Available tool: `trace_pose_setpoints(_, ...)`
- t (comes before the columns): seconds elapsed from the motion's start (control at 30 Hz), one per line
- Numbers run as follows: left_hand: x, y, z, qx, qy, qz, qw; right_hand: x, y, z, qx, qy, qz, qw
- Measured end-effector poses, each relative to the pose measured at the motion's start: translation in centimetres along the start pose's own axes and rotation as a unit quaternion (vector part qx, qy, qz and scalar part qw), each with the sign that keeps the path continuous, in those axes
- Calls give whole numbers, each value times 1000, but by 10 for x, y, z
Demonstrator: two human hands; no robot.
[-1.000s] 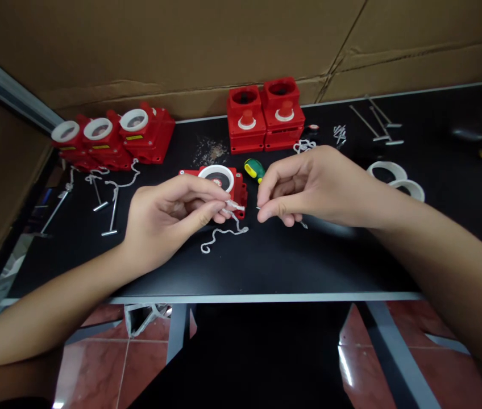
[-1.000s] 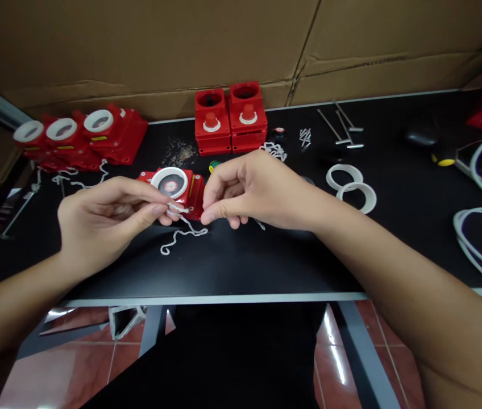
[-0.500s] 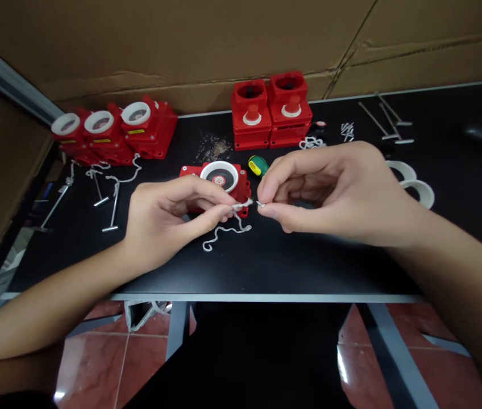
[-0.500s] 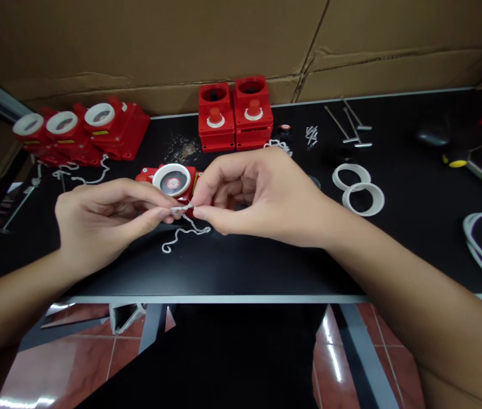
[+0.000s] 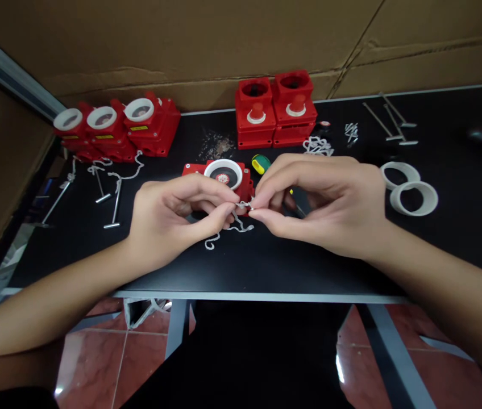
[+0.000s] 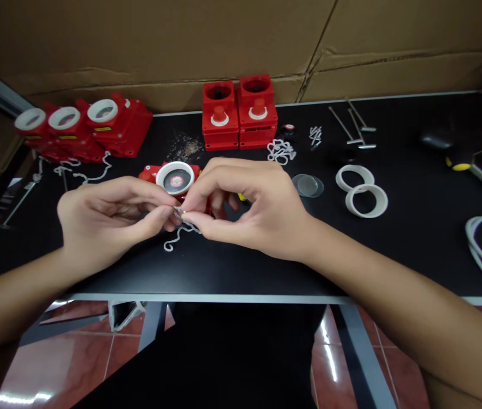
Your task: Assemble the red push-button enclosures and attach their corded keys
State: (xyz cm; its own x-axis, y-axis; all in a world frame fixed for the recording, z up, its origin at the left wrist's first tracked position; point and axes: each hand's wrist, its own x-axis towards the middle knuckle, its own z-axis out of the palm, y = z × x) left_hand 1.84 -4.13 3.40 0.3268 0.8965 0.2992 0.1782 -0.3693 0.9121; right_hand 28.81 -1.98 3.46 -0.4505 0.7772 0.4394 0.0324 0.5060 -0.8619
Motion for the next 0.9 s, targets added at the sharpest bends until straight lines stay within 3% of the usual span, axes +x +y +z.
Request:
trace_pose_setpoints(0.37,0,-1,0,-44,-9,-3,999,-1,0,4,-1,-24,19,1000)
trace_pose_setpoints(0.73,1,5,0,-60,-25,-52,996,0,1,5,90,-6,55,994)
trace_pose_setpoints(0.9,3,9,2,-122,-25,-67,990,1,2,1,123,-2,63,990)
